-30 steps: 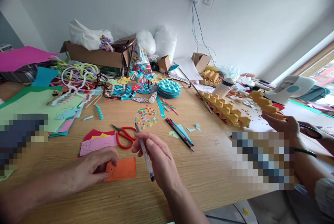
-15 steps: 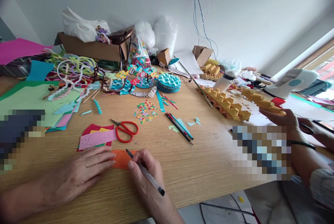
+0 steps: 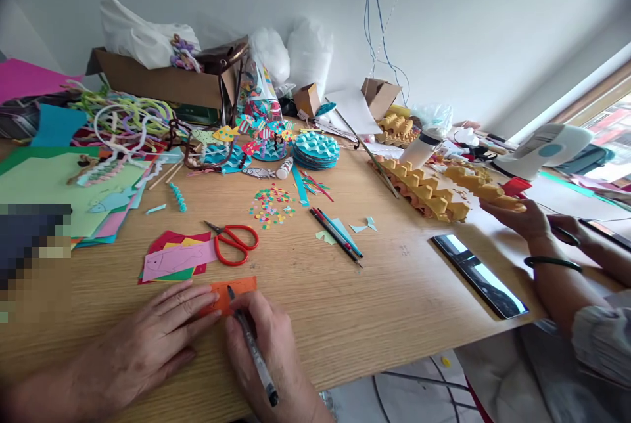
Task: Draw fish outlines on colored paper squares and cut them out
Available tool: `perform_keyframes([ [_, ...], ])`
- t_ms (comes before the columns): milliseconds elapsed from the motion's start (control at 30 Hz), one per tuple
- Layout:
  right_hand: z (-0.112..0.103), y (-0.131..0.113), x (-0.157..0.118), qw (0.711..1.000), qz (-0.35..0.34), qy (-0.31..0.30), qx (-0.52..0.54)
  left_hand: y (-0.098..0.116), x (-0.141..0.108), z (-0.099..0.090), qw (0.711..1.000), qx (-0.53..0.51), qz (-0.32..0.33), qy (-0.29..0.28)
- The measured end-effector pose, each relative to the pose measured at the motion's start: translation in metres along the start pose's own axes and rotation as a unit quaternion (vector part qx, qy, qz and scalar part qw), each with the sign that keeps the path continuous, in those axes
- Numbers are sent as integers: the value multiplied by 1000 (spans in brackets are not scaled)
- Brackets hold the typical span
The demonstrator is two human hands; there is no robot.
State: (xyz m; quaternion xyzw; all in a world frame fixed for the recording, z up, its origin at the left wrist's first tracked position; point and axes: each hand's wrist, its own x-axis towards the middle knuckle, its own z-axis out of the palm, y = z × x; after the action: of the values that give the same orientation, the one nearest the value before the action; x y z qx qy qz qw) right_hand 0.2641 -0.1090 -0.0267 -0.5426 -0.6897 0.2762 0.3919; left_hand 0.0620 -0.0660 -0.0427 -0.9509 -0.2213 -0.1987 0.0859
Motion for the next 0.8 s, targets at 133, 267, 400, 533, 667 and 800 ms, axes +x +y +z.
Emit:
perform_keyframes([
  [133,8,1,0,999,-2,22,-24,0,3,0,1000,-6,-10,17],
  [267,13,1,0,999,13,18,-34,0,1,0,1000,-14,-15,17],
  [400,14,1,2,999,15,10,-41,0,-1,0,999,-7,-13,28],
  [533,10,-1,2,997,5,31,-68,0,-2,2,1000,-13,-10,4],
  [667,5,-5,2,995,-3,48,-93,-1,-3,5,1000,-22,-16,-13],
  [800,10,-4,3,997,-4,42,-64,-1,-2,4,999,-30,-16,-5],
])
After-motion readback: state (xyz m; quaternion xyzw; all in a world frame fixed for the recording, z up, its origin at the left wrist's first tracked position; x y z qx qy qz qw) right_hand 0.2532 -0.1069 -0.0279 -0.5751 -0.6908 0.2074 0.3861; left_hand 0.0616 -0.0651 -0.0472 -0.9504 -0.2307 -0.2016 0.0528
